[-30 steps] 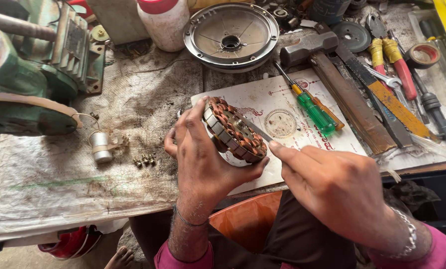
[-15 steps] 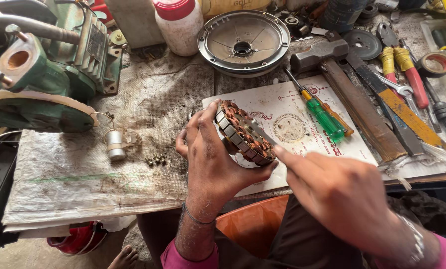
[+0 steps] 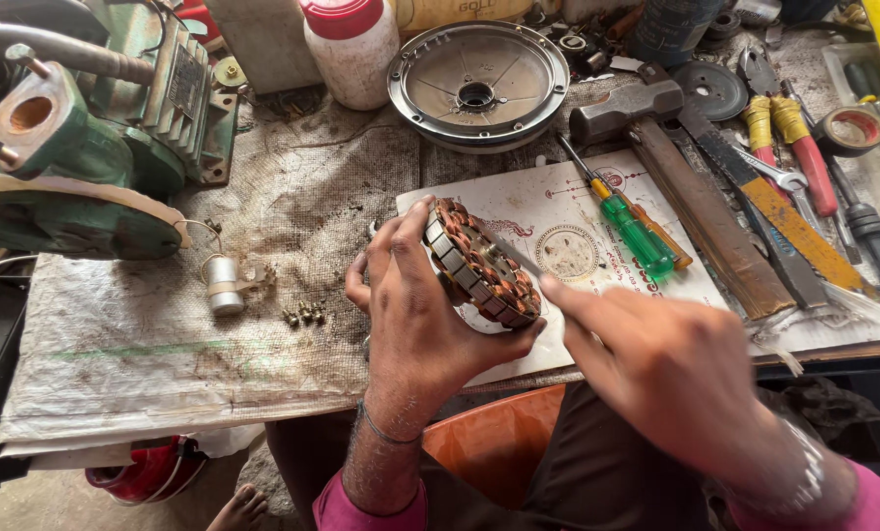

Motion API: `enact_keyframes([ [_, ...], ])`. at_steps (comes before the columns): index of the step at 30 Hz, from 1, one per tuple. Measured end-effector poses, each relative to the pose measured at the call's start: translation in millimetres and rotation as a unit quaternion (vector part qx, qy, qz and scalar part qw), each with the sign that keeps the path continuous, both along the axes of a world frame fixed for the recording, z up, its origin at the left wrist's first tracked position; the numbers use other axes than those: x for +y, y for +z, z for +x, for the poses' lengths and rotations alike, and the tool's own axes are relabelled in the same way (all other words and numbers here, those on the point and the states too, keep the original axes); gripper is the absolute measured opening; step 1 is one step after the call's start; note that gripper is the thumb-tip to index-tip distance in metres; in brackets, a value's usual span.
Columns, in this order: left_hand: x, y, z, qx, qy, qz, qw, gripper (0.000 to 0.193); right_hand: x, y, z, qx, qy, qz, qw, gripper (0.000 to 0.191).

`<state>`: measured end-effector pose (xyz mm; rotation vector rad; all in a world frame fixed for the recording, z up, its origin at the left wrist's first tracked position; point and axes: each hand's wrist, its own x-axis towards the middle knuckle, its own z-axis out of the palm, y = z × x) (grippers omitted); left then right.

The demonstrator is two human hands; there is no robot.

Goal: The person sits at a workbench holding a motor armature with copper windings in one hand and repeatedly files its edges with a flat file held in the other hand, rotating the armature to work around it. A second person nearby holds a phone while the filing continues.

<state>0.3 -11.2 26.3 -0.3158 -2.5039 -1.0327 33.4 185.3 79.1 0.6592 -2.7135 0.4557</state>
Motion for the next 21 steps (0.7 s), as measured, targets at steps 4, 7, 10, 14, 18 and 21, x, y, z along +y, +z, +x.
enact_keyframes([
  [4, -1.2, 0.4, 1.1, -0.007, 0.005, 0.002, 1.0, 0.132, 1.6, -4.6, 2.1, -0.009, -0.03, 0.095, 0.995, 0.041],
  [7, -0.4, 0.0, 0.6, -0.002, -0.003, 0.005, 1.0, 0.133, 3.1, -4.4, 2.6, -0.001, -0.006, 0.013, 1.0, 0.037],
  [10, -1.2, -0.3, 0.8, -0.021, -0.004, 0.007, 1.0, 0.135, 7.2, -12.0, -0.5, 0.006, -0.002, -0.014, 1.0, 0.033],
  [14, -2.5, -1.0, -0.9, 0.024, -0.017, 0.006, 1.0, 0.138, 16.7, -30.3, -2.8, 0.015, 0.002, -0.011, 1.0, 0.033],
  [18, 0.8, -2.0, -1.0, 0.032, -0.01, -0.005, 0.999, 0.139, 19.5, -35.7, -4.7, 0.021, 0.012, -0.022, 0.999, 0.033],
  [21, 1.7, -2.2, 0.7, 0.051, 0.007, -0.002, 0.999, 0.132, 12.5, -26.1, -6.1, 0.0, 0.005, -0.015, 1.0, 0.033],
])
